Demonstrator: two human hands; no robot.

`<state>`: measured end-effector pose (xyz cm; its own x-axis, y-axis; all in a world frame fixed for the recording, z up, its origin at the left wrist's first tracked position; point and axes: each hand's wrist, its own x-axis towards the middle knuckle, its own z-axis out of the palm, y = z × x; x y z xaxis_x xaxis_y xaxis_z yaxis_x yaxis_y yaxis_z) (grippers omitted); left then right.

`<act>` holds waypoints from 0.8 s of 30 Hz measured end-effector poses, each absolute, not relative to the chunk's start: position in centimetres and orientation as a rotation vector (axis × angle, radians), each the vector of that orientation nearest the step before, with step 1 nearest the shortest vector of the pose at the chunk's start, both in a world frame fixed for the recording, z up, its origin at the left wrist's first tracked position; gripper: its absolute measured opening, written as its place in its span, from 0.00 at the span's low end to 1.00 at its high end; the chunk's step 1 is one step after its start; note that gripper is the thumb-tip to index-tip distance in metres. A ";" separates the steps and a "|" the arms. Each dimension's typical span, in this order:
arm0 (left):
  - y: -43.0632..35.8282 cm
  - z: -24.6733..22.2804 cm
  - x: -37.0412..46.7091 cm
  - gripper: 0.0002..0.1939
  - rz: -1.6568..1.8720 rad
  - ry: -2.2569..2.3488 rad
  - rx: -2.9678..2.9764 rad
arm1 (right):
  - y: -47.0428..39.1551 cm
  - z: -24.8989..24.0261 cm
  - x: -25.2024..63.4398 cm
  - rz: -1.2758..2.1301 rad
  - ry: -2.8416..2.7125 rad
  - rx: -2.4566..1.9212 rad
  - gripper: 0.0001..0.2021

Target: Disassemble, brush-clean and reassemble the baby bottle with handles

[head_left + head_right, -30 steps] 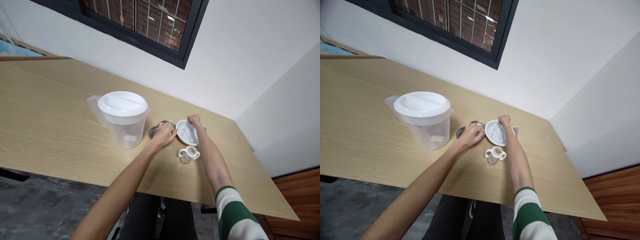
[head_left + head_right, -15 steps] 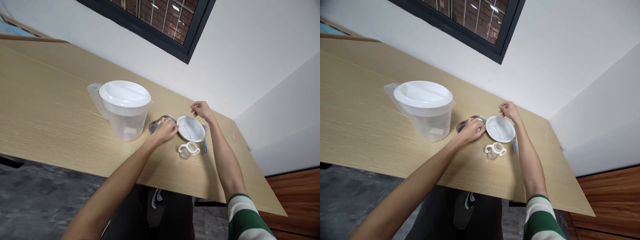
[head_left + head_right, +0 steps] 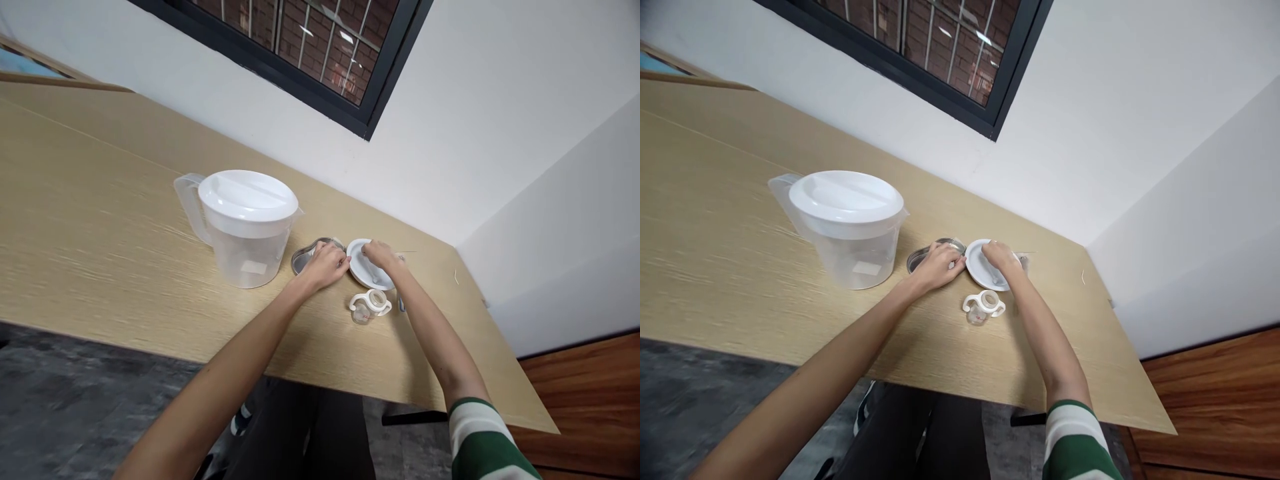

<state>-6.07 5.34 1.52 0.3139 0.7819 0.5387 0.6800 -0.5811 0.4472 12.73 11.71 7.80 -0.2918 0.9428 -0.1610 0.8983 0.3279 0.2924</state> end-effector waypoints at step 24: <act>4.3 4.8 -6.7 0.25 1.505 0.866 1.595 | 3.1 12.7 12.4 0.793 2.829 1.450 0.22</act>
